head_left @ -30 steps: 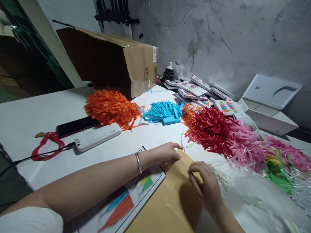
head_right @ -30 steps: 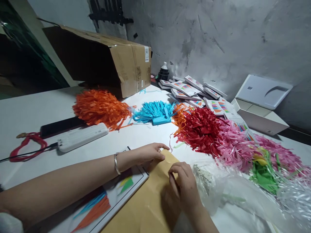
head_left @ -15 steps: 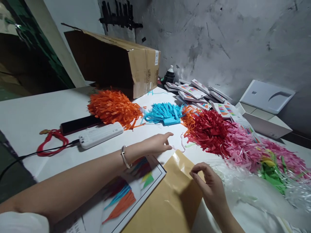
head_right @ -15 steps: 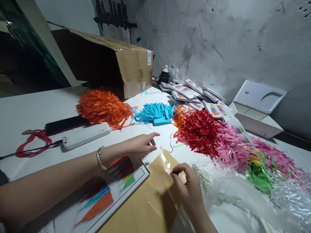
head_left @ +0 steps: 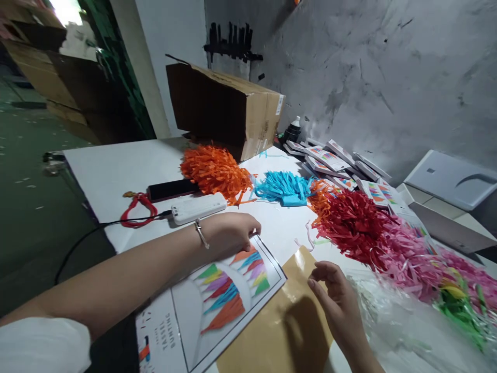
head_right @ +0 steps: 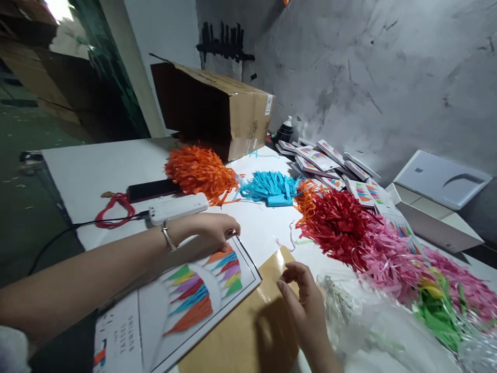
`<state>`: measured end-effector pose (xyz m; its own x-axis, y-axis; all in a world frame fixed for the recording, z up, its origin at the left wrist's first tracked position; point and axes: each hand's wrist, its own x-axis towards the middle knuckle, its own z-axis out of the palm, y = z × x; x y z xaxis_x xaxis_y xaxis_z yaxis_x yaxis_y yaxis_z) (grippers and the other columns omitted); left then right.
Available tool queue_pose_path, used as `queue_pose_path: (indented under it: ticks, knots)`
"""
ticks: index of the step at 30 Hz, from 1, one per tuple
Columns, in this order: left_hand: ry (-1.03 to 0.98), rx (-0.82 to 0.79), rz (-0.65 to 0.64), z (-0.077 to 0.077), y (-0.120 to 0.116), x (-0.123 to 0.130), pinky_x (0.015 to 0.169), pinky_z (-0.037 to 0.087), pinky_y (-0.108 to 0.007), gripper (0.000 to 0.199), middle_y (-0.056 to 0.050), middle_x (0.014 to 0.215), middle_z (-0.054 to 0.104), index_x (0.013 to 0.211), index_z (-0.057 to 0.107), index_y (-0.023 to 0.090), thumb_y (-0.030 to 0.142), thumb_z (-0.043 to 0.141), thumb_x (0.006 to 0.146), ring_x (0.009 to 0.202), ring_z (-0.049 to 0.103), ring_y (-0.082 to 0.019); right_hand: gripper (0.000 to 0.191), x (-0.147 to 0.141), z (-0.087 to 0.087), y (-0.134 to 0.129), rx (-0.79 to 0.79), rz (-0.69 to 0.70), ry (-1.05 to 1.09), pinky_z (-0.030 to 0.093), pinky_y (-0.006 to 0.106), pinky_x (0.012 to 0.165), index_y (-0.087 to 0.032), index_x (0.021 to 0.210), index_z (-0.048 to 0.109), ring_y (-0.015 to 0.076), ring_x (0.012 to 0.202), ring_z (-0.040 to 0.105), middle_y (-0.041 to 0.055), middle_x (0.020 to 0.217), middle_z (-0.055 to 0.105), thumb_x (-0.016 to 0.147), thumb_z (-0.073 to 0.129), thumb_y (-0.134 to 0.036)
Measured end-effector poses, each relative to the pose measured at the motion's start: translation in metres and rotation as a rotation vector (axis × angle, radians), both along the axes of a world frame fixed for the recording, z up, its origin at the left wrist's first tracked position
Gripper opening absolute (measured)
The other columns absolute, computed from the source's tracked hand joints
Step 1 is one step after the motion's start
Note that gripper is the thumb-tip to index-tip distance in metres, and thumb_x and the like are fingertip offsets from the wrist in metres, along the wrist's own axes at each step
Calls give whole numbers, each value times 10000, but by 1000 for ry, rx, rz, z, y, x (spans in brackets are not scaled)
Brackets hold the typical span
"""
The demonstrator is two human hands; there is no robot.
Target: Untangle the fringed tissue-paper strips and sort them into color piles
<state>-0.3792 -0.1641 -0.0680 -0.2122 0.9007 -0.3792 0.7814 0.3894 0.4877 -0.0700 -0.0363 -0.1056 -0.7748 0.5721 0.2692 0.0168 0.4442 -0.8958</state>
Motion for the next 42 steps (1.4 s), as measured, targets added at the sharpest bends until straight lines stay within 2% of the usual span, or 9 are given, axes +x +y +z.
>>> queue_pose_path:
  ticks: [5,8,12,17,21,26,30,36,42]
  knots:
    - [-46,42,-4,2,2,7,633,417,-260,205,-26,830,689,855,713,201,305,762,685,767,599,-213,253,-13,5,-14,-8,-20,-7,516,315,773,-227,1081,596,192,855,640,35,885,661,914,651,-408]
    - [-58,37,-9,5,-5,11,663,438,-267,382,-34,910,697,956,710,215,417,810,648,808,615,-227,291,-17,4,-19,-47,-19,-18,522,326,766,-227,1084,598,197,835,645,31,867,666,891,675,-430]
    - [-22,11,-3,0,-12,18,746,463,-314,621,-83,1037,681,936,718,216,431,936,396,925,612,-300,322,-26,-1,-33,-222,34,5,536,305,701,-236,1099,591,173,755,639,8,837,648,870,703,-434]
    - [-57,-7,7,-6,-8,24,691,447,-300,556,-30,836,682,808,705,228,408,959,348,783,595,-253,338,-41,-1,-55,-288,93,41,548,320,706,-230,1106,594,169,744,631,13,842,641,862,707,-434]
    - [-141,11,10,1,-10,22,632,413,-279,433,4,693,661,736,721,221,385,951,407,665,563,-202,330,-41,2,-53,-289,107,43,540,311,696,-233,1112,592,164,740,619,8,834,637,869,705,-426]
    - [-331,120,-15,26,-23,31,624,424,-253,270,2,709,711,781,762,200,388,872,622,685,615,-185,354,-20,17,-38,-303,45,66,553,296,692,-228,1089,617,167,744,633,17,822,651,827,766,-412]
    - [-470,284,-31,48,-30,58,719,474,-235,349,-9,845,751,972,765,198,379,850,685,828,676,-190,318,7,48,-33,-284,-8,127,556,250,719,-240,1088,642,156,805,654,24,869,670,826,791,-342]
    - [-738,642,-99,67,-34,105,772,516,-251,327,-63,969,740,977,806,174,373,844,720,836,676,-173,324,47,93,-26,-138,-38,257,537,154,767,-279,1156,643,106,864,659,4,922,675,859,769,-249]
    - [-680,656,-90,69,-24,135,772,486,-229,249,-40,886,709,996,817,173,257,801,762,826,646,-155,294,77,87,-25,154,-177,349,546,190,794,-256,1151,627,110,851,664,3,906,683,887,706,-153]
